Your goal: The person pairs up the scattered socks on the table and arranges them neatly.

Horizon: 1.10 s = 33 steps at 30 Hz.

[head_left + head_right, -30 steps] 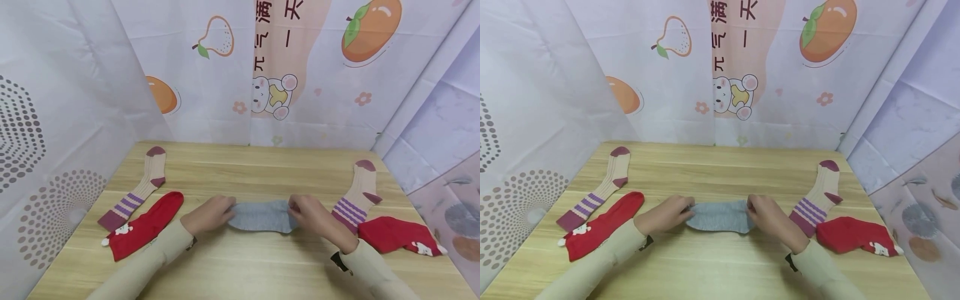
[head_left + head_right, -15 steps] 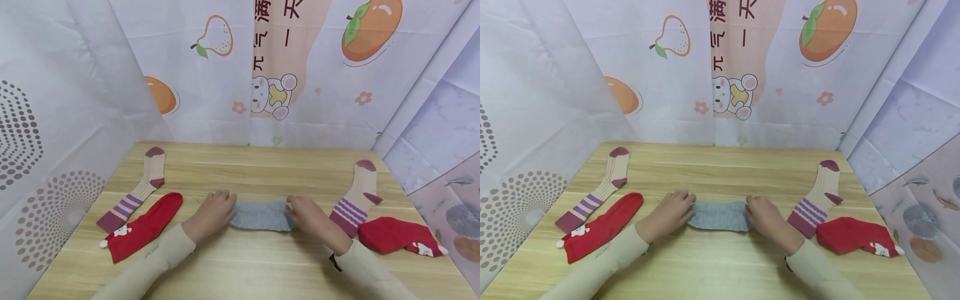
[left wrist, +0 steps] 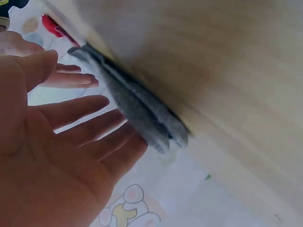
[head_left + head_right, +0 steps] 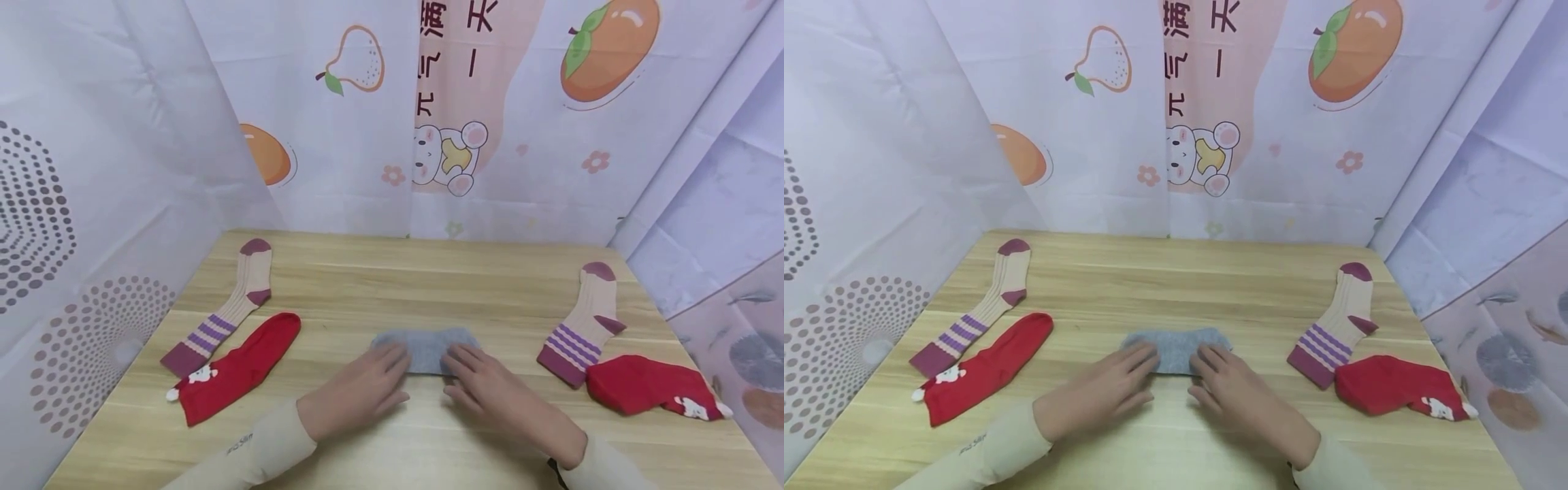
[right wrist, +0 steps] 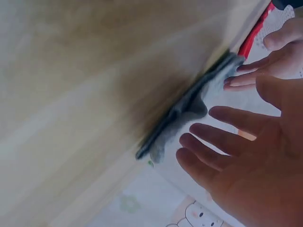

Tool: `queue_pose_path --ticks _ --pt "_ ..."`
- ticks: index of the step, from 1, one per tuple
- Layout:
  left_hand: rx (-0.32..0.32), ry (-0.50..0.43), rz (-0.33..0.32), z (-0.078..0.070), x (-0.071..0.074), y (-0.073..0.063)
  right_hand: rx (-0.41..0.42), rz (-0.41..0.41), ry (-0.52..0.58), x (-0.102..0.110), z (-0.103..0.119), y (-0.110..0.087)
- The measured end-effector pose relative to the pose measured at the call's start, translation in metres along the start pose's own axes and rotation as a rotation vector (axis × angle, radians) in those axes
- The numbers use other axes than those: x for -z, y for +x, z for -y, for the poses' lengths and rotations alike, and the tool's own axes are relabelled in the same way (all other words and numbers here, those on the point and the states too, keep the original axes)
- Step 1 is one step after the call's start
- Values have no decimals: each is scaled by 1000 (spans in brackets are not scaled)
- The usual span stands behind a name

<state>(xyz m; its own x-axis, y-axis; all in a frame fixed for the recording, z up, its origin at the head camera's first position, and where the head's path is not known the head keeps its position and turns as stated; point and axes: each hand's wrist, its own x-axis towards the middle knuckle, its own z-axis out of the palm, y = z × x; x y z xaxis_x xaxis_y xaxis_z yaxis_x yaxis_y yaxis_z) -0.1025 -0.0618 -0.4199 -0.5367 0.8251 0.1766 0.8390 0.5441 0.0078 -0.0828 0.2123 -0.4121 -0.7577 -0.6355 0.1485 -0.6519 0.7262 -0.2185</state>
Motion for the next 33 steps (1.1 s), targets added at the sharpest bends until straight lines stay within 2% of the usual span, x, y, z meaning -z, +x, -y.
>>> queue_pose_path --ticks 2,5,10,16,23,28,33 --pt "4 -3 36 -1 -3 -1 -28 67 30 -3 3 -1" --pt "5 -1 76 0 -6 0 -56 122 40 -6 4 -1" --pt "0 -18 64 8 -8 10 -90 127 64 -7 -1 4" --pt "5 -75 75 34 -12 39 -91 147 51 -4 -18 22" --pt "-8 -126 53 75 -23 77 -17 110 74 -1 -54 61" --pt "10 -138 69 93 -30 97 -31 103 76 -1 -70 80" --pt "33 -126 94 106 -29 114 -52 109 78 0 -78 91"
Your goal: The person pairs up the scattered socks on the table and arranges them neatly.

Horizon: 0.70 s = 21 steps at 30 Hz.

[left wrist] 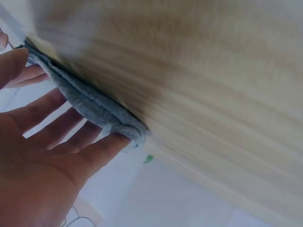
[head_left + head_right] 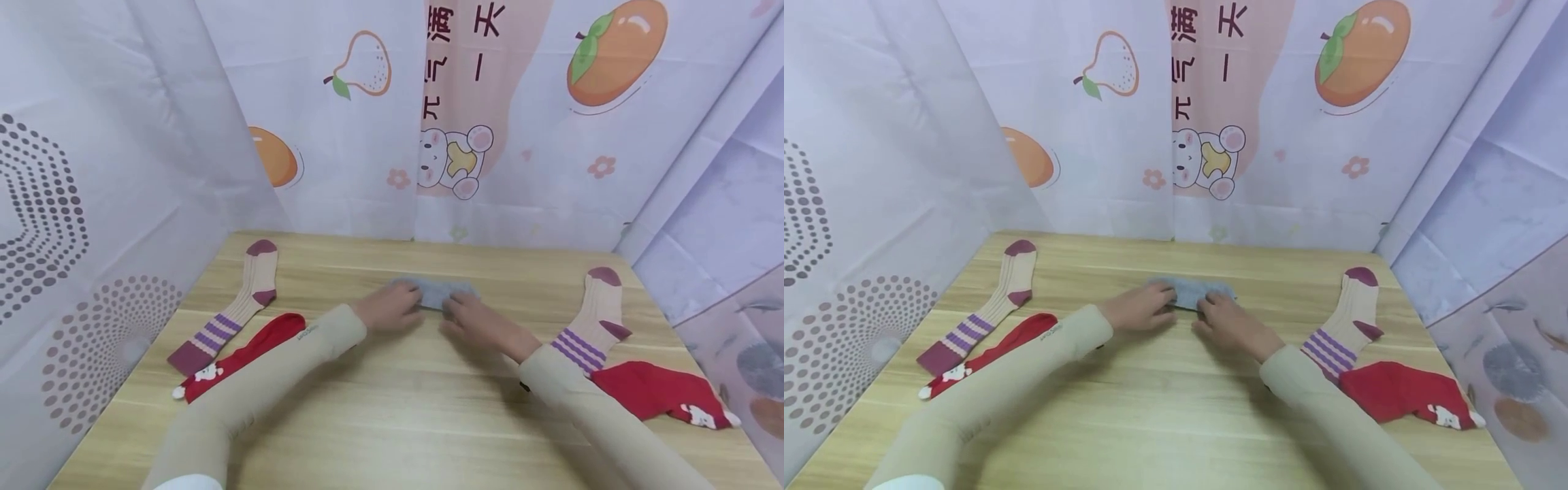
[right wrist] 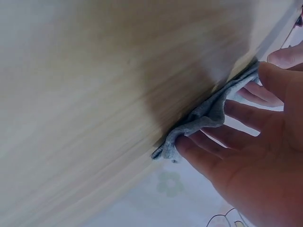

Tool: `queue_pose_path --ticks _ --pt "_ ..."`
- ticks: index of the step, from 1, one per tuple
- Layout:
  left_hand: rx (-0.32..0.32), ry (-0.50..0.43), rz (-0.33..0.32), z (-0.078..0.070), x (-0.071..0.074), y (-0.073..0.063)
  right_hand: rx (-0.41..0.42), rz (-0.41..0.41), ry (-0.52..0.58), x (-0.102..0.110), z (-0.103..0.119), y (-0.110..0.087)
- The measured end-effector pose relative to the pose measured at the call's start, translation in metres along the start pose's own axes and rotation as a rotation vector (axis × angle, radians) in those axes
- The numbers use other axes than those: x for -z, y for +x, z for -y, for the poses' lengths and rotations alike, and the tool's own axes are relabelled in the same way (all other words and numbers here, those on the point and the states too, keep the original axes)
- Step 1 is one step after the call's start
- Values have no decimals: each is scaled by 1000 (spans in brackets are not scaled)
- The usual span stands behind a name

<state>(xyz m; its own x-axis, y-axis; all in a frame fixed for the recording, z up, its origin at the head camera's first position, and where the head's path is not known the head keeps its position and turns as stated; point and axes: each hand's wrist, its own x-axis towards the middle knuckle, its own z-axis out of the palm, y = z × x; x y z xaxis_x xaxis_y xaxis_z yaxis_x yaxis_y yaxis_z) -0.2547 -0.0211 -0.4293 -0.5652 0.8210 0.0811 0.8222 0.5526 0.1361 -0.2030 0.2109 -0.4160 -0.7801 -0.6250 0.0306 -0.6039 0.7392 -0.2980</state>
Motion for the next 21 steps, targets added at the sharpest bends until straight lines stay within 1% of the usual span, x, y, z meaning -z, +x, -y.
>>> queue_pose_path --ticks 3,7,11,13,17,19,21 --pt "7 -5 6 6 2 8 -21 7 -5 1 -5 5" --pt "9 -13 -2 10 1 18 -35 7 -12 3 -12 11" --pt "36 -13 5 13 0 25 -42 17 -31 4 -18 15" --pt "53 2 14 14 0 28 -48 23 -33 4 -19 17" --pt "65 54 -1 15 -1 28 -47 14 -47 6 -18 18" --pt "57 74 -19 12 0 25 -27 -10 -62 6 -17 17" --pt "41 63 -43 8 3 20 -5 -49 -80 7 -15 14"
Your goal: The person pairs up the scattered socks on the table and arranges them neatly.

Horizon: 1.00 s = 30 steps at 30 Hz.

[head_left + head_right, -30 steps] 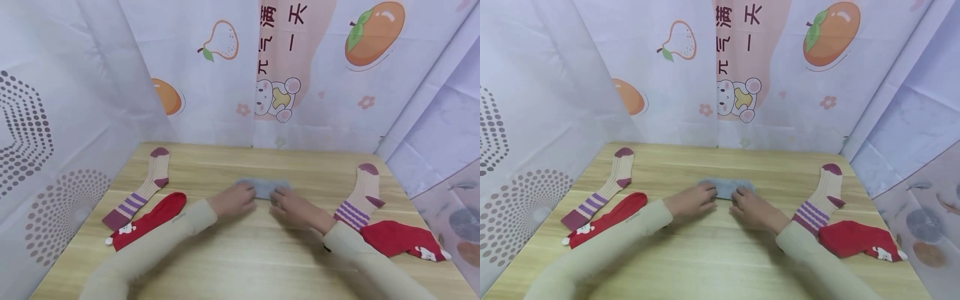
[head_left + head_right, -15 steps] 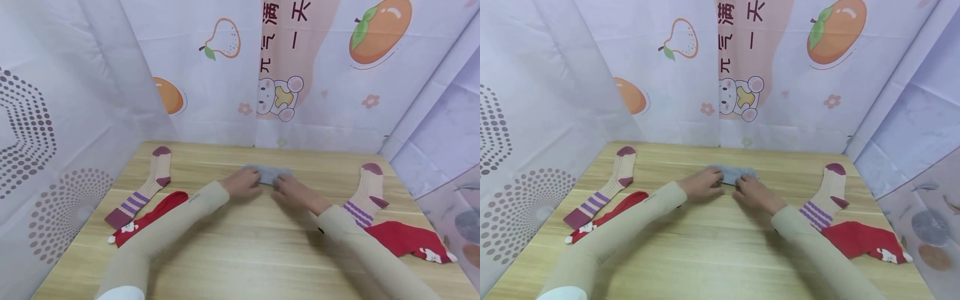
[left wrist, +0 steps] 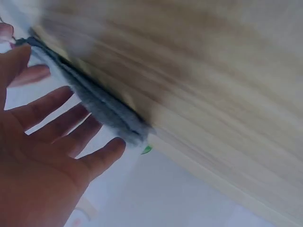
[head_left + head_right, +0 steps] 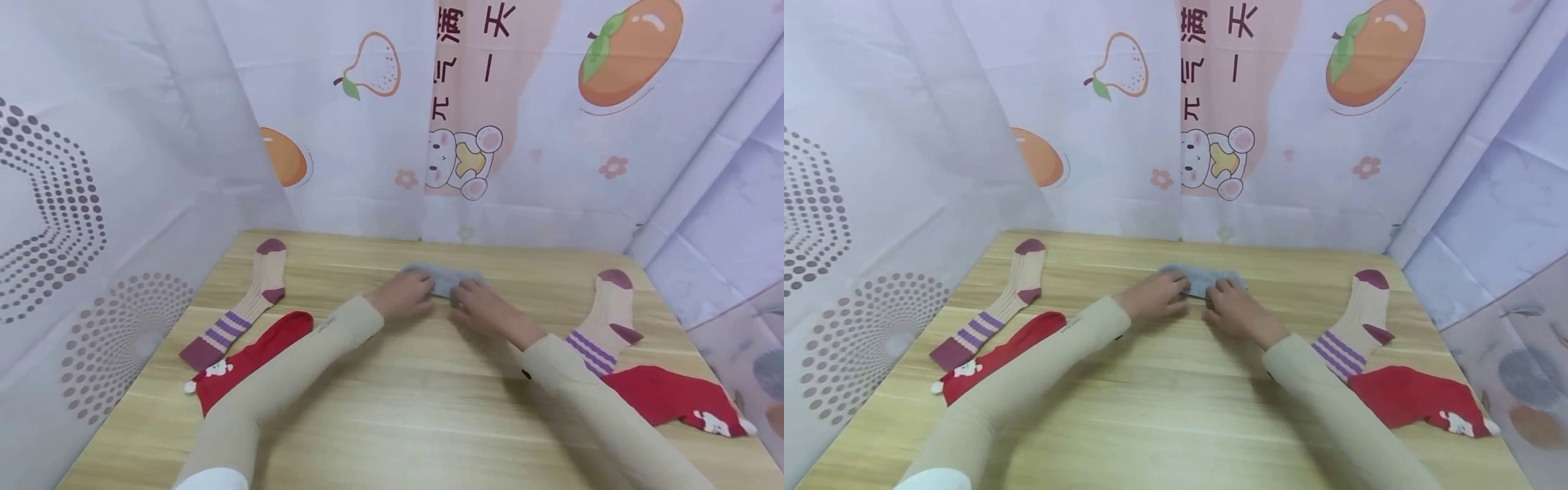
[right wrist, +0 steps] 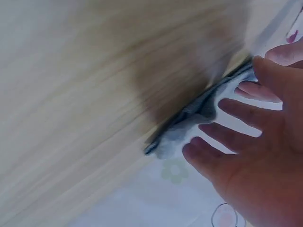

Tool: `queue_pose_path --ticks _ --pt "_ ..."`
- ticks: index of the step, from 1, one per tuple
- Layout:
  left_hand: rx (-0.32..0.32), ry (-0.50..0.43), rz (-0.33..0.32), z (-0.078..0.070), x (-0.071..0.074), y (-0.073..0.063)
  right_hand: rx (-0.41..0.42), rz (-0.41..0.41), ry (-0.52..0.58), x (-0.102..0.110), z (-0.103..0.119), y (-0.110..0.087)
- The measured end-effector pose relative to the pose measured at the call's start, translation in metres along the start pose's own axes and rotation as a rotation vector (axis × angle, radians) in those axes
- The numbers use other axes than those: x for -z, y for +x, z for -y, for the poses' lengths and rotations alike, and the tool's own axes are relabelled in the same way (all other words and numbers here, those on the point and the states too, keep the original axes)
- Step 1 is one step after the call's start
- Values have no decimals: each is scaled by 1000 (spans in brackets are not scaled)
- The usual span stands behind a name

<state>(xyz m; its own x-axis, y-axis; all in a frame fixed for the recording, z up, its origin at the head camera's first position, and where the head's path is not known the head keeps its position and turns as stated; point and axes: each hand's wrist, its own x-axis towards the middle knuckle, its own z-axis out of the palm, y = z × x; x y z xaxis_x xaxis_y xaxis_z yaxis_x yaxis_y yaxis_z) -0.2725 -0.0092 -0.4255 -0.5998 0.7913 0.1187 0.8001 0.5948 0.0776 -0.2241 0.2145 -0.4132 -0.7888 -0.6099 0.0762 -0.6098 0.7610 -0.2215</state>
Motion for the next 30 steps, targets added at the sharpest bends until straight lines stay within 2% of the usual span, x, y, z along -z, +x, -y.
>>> queue_pose_path --ticks 5,8,11,15,19,22,26,30 --pt "-20 -46 -72 -9 14 -25 48 -100 -15 3 14 0" --pt "-2 -20 -109 -13 26 -43 57 -125 -25 6 29 8" --pt "31 -8 -136 -15 36 -64 43 -104 -11 7 46 16" --pt "127 -34 -114 -20 49 -97 50 -78 28 2 65 26" --pt "262 -45 -79 -24 61 -138 115 -92 52 -5 87 39" --pt "358 -42 -79 -26 66 -175 168 -96 78 -11 105 49" --pt "431 -20 -143 -25 65 -228 208 -86 87 -19 126 60" --pt "494 -18 -218 -20 66 -271 222 -83 86 -24 141 70"
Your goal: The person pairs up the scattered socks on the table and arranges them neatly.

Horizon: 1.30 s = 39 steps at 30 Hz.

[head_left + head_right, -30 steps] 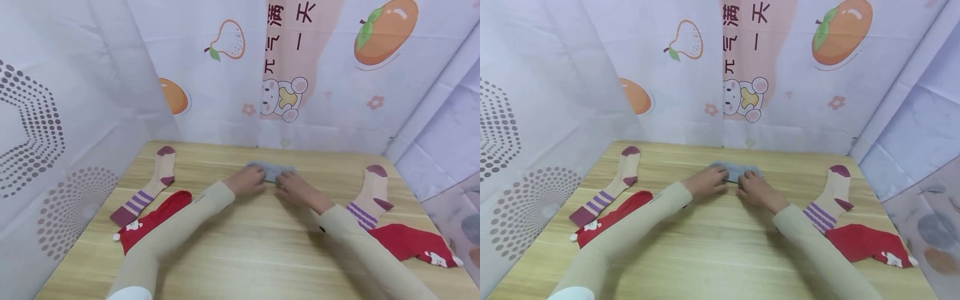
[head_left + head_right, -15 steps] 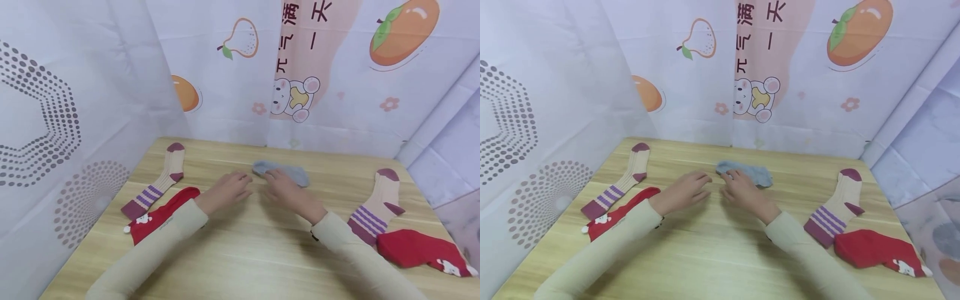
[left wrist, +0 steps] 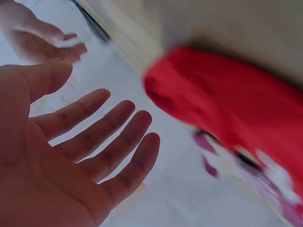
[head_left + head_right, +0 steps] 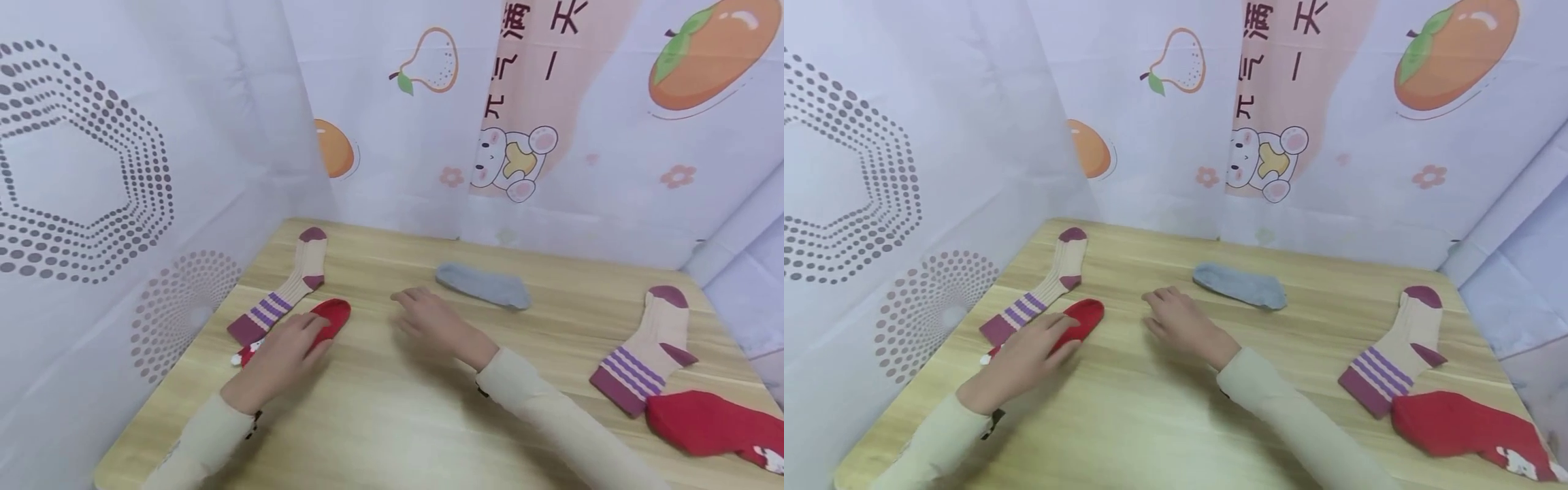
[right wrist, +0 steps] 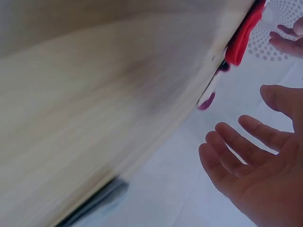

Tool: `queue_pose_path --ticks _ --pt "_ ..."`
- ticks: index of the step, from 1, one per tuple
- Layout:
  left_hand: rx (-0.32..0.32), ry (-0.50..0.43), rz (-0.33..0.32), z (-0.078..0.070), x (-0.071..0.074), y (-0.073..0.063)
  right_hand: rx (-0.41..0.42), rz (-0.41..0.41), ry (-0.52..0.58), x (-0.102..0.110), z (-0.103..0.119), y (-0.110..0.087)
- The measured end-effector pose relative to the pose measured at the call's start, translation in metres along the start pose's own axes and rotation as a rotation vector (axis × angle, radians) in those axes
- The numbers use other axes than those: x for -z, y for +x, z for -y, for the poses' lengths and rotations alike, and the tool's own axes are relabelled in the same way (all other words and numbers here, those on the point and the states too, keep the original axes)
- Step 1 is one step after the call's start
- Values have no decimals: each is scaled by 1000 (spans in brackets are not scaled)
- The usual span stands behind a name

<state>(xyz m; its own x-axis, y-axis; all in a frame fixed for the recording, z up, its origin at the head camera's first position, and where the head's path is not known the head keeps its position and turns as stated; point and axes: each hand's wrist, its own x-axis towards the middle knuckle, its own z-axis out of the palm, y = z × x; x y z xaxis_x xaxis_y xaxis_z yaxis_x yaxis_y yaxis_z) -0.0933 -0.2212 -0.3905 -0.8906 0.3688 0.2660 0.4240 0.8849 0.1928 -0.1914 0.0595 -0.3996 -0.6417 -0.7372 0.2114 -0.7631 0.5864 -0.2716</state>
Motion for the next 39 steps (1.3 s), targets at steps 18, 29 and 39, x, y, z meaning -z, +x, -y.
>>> queue_pose_path --ticks 18,29,39 --pt "173 120 -66 50 5 -57 -40 139 75 -28 26 68" --pt "256 111 -49 66 5 -66 -19 162 -3 -50 39 94" --pt "308 90 29 69 13 -68 -7 142 45 -50 41 89"
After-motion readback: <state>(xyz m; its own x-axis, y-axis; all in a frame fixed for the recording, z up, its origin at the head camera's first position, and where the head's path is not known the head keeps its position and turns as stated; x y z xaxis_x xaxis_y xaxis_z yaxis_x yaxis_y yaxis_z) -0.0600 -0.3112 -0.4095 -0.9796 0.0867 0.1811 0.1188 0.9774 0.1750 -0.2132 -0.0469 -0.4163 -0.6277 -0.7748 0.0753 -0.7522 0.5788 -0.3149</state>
